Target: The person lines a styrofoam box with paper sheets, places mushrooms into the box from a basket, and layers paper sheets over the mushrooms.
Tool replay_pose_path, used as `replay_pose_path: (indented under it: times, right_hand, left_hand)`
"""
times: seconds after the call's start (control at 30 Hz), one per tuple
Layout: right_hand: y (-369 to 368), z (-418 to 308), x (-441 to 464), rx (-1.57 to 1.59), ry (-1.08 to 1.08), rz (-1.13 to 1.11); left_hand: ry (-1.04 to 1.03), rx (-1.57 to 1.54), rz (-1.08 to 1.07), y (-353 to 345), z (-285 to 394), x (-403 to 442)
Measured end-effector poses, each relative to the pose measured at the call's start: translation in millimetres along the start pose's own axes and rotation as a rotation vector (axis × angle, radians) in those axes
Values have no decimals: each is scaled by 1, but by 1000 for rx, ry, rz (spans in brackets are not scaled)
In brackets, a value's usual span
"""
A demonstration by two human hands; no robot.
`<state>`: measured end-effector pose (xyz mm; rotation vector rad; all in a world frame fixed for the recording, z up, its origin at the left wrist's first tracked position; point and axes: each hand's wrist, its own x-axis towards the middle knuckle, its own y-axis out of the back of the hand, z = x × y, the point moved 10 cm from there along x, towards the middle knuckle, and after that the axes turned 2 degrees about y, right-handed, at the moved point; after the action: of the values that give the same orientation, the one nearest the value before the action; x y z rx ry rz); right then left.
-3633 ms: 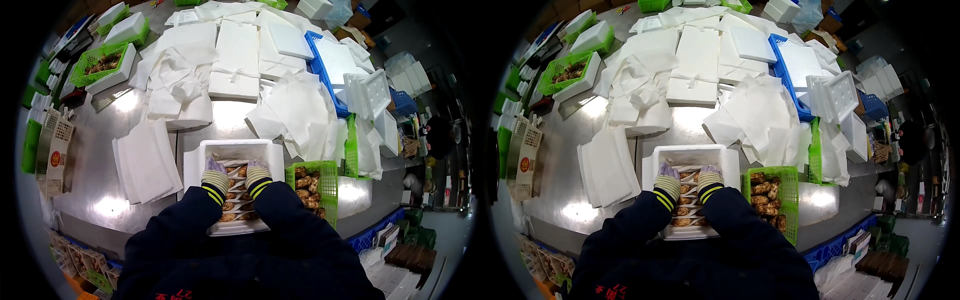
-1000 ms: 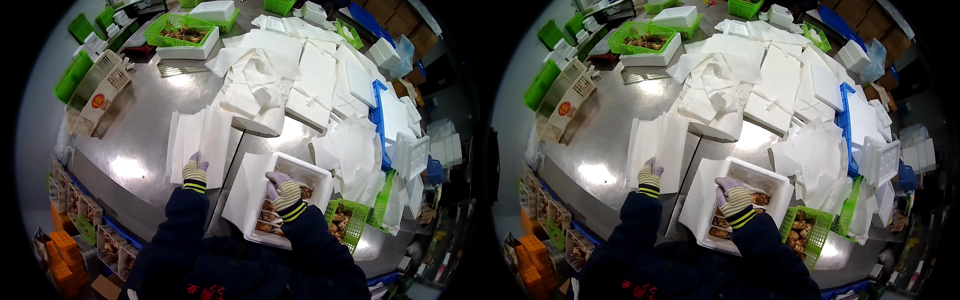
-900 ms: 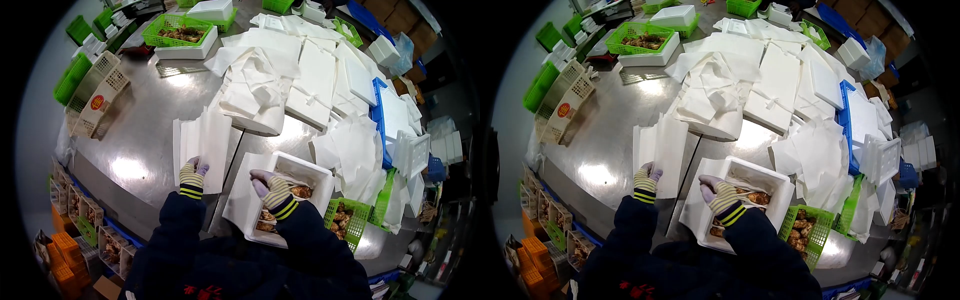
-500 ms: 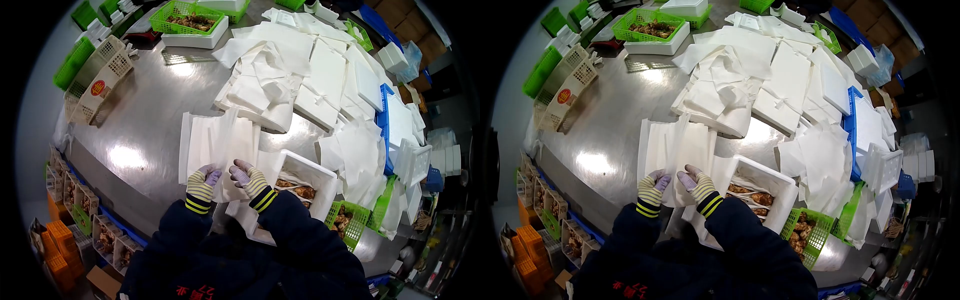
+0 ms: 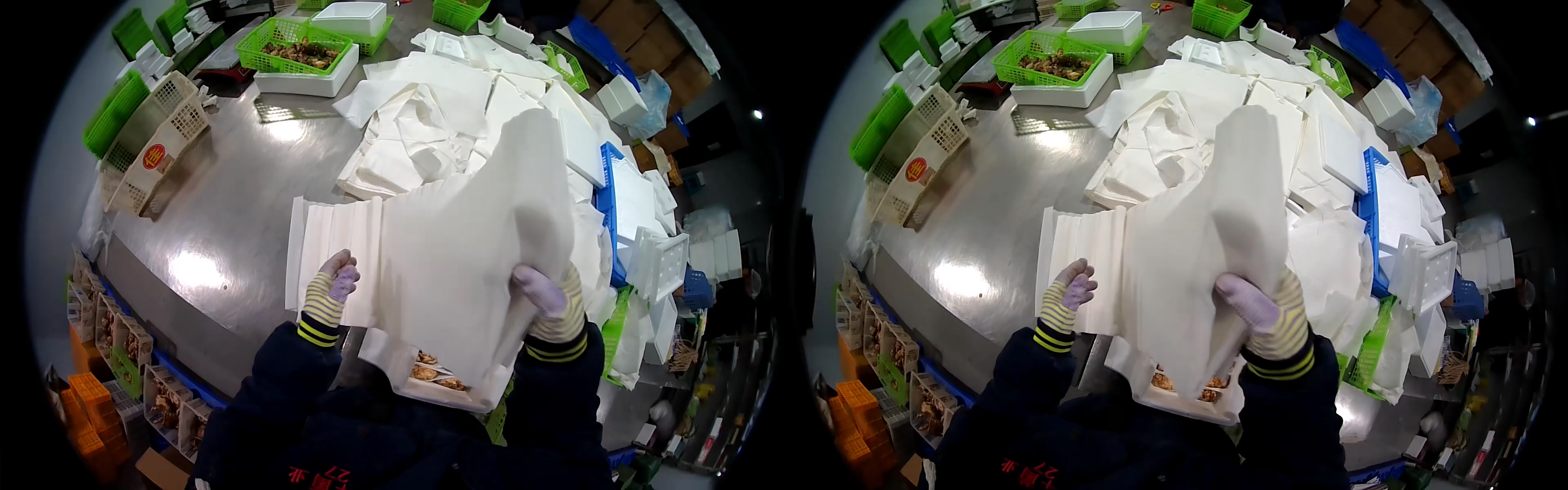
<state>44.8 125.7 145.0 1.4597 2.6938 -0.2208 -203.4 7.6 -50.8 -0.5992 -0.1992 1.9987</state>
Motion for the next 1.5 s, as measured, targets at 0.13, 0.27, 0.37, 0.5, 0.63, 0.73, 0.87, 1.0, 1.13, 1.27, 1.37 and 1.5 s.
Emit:
replay_pose_path:
  times: [0.13,0.27,0.37,0.5,0.63,0.73,0.87,1.0,1.13,1.27,1.37,1.5]
  right_hand:
    - [56,-40,-49,-47,122,-102]
    - [115,-68,-98,-4,334,-221]
    - [194,11,-87,-96,367,-6]
    - [229,18,-109,-302,211,413]
    - [173,8,-110,-421,148,613]
    - [104,18,-98,-843,17,372]
    - [18,73,-80,-1165,-90,0]
    - [17,83,-93,-768,1,-12]
    - [71,99,-100,-598,83,386]
    - [37,156,-92,60,-67,170]
    - [59,173,-110,212,-96,278]
    - [104,178,-147,264,-113,510]
  left_hand:
    - [-42,357,-134,-53,-21,30]
    - [350,-285,-321,-137,-8,-3]
    - [394,-594,-591,-195,11,-31]
    - [291,-199,-604,-220,-5,-16]
    - [200,-261,-469,-233,-12,-24]
    - [258,-299,-455,-247,-25,-43]
    - [470,-344,-566,-244,-111,-39]
    - [374,-388,-387,-221,-69,-42]
    - [572,-455,-427,-224,-73,-56]
    - [565,-406,-513,-243,-91,-61]
    - [306,-283,-512,-224,-85,-29]
    - [14,-142,-294,-168,-45,8]
